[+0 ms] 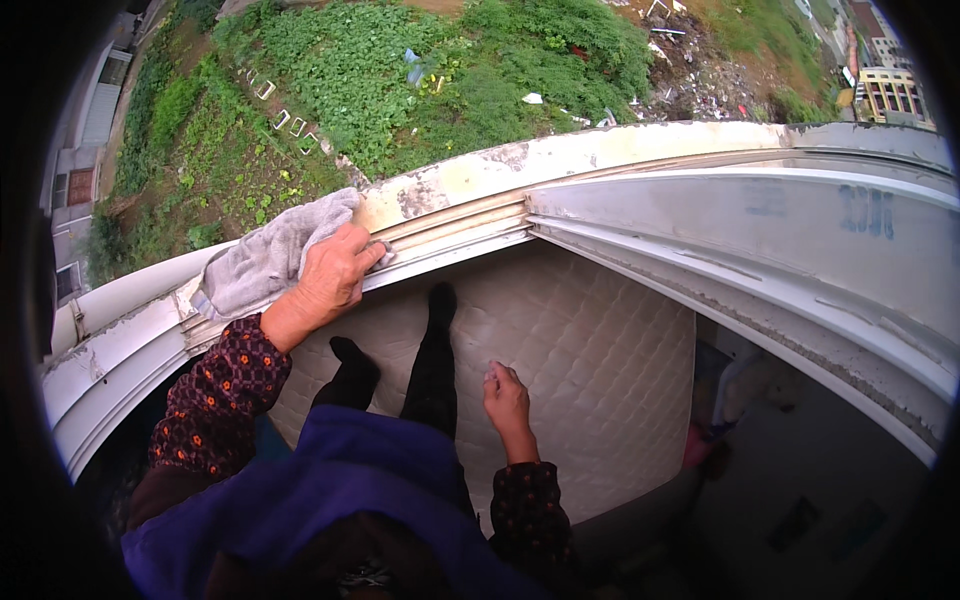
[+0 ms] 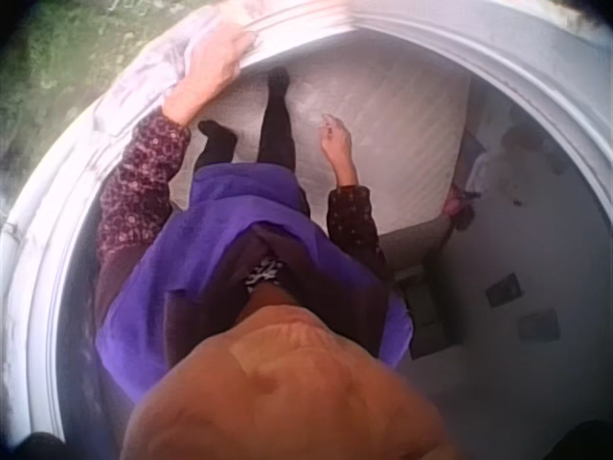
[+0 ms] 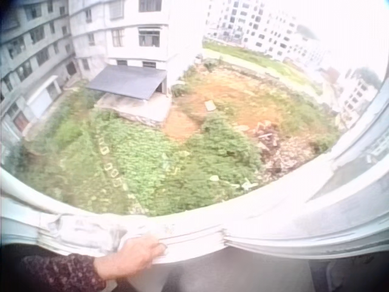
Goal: The person wipes the white window frame and sill with a grey cloth, moving along the length of the frame and cleaning both the top and side sections. The person briefly steps onto a mattress to reach higher areas before returning to the window frame.
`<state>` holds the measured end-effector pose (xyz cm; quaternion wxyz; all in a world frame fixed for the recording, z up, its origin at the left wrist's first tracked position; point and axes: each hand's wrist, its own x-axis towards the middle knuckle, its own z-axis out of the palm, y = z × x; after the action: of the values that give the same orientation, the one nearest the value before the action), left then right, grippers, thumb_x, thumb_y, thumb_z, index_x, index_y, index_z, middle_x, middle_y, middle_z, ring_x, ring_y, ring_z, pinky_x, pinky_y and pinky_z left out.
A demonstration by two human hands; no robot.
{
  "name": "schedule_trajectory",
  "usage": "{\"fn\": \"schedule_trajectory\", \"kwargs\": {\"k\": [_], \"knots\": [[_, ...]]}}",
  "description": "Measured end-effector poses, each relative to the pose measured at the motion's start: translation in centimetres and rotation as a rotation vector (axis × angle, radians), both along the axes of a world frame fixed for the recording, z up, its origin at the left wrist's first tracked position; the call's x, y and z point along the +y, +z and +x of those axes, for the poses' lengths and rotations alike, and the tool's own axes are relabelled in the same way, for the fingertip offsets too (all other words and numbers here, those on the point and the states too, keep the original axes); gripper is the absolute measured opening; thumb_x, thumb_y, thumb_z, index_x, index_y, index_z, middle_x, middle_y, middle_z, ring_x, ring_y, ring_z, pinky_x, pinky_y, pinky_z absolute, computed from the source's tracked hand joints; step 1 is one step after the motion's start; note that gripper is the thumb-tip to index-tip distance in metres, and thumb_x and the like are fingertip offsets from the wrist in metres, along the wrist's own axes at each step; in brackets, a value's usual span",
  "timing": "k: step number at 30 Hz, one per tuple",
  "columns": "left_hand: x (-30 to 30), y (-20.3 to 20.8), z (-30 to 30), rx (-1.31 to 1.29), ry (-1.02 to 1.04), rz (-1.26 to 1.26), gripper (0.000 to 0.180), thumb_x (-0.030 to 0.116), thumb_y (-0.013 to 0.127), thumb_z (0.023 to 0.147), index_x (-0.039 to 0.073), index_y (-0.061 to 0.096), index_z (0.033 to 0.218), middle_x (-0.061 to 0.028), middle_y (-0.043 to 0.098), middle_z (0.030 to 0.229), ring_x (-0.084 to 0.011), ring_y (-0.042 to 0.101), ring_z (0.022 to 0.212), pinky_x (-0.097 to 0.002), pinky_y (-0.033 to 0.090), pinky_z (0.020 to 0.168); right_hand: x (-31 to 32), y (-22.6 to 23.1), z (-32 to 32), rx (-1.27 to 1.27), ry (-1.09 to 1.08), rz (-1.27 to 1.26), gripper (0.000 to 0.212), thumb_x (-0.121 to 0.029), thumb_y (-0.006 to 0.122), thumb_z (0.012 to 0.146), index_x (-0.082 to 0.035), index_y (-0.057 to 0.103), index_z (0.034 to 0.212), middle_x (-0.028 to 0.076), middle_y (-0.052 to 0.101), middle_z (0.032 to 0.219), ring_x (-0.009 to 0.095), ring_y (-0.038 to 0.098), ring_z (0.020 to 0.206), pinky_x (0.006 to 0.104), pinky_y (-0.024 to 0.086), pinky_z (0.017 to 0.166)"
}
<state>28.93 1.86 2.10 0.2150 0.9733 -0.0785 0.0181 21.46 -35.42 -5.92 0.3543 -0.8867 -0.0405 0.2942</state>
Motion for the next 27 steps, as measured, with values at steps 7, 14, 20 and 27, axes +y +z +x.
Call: {"fn": "schedule_trajectory", "kwargs": {"k": [7, 14, 20, 27], "knots": [[1.1, 1.5, 1.9, 0.004, 0.320, -0.457, 0.014, -0.001, 0.067, 0.081, 0.012, 0.072, 0.084, -0.0081, 0.056, 0.078, -0.0295, 0.063, 0.072, -0.0395, 0.049, 0.061, -1.2, -0.6, -1.0, 0.024, 0.076, -0.054, 0.028, -0.013, 0.062, 0.093, -0.002, 0.067, 0.117, 0.018, 0.070, 0.103, 0.030, 0.071, 0.085, 0.0360, 0.056, 0.075], [-9.0, -3.8, 9.1, -0.202, 0.149, -0.323, 0.016, 0.002, 0.063, 0.081, 0.010, 0.065, 0.094, -0.0086, 0.052, 0.083, -0.0291, 0.061, 0.080, -0.0422, 0.050, 0.062, -0.4, 0.0, 1.9, 0.022, 0.048, -0.038, 0.027, -0.013, 0.061, 0.092, -0.002, 0.067, 0.116, 0.018, 0.070, 0.101, 0.033, 0.070, 0.085, 0.0390, 0.055, 0.077], [-2.9, -2.1, 2.0, -0.049, 0.127, -0.189, 0.018, 0.000, 0.061, 0.075, 0.009, 0.062, 0.090, -0.0087, 0.053, 0.083, -0.0310, 0.061, 0.080, -0.0431, 0.050, 0.061, 0.1, -1.3, 1.1, -0.038, 0.138, -0.060, 0.027, -0.014, 0.062, 0.092, -0.002, 0.067, 0.117, 0.019, 0.070, 0.101, 0.032, 0.070, 0.083, 0.0385, 0.056, 0.076], [8.0, 0.5, -10.1, 0.350, 0.460, -0.409, 0.011, -0.002, 0.066, 0.083, 0.004, 0.071, 0.089, -0.0111, 0.069, 0.087, -0.0259, 0.069, 0.081, -0.0353, 0.054, 0.072, 1.1, -0.7, 0.2, 0.010, 0.143, -0.032, 0.026, -0.015, 0.062, 0.093, -0.002, 0.068, 0.115, 0.019, 0.070, 0.101, 0.032, 0.070, 0.084, 0.0388, 0.056, 0.076]]}}
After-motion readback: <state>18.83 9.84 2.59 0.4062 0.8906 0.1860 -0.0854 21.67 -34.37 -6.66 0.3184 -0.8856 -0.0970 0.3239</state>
